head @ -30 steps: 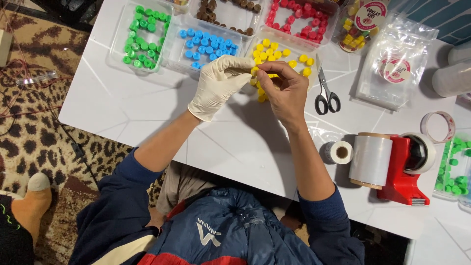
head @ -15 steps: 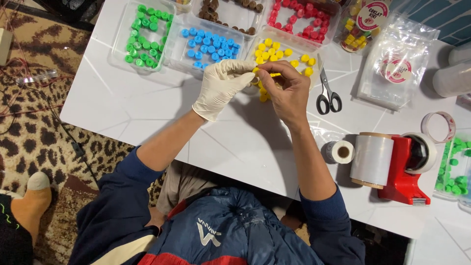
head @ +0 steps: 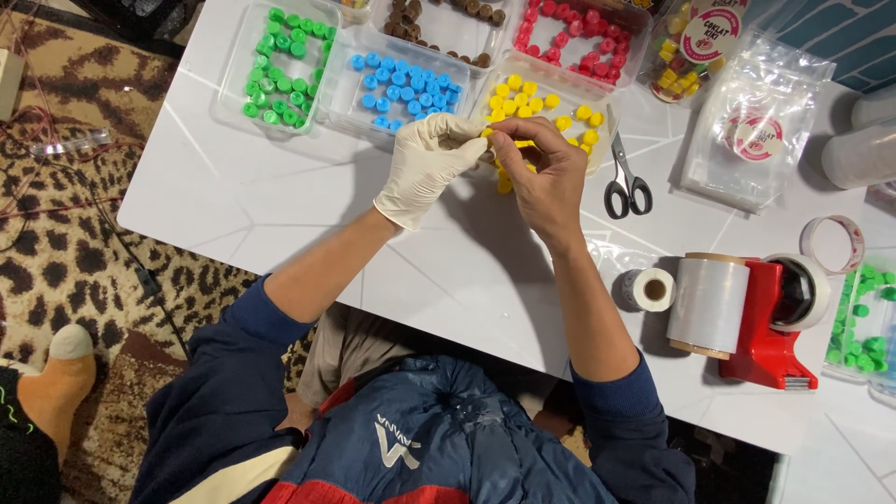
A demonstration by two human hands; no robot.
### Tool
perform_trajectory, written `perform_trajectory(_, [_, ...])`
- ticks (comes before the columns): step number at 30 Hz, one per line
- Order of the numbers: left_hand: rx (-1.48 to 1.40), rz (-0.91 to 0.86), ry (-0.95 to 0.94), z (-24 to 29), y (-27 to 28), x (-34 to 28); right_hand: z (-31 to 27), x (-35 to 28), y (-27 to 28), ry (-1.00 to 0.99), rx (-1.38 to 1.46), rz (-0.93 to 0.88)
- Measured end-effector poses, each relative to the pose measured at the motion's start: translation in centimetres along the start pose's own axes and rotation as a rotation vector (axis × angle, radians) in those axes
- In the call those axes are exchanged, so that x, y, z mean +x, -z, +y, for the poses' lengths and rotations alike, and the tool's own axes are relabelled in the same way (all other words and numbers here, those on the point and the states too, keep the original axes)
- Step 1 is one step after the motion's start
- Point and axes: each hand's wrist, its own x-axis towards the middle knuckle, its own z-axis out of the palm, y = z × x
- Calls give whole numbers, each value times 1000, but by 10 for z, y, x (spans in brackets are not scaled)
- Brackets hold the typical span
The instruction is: The person is wrapping small yellow pastry decorations with tape, using scissors to cut the tape.
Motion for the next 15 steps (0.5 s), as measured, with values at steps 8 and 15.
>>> perform_trajectory(8, [-36,2,-16,10,-6,-5,-5,1,4,26,-19,-12])
perform_trajectory(15, [-72,1,-20,10,-6,-7,-9,0,1,32,-31,-14])
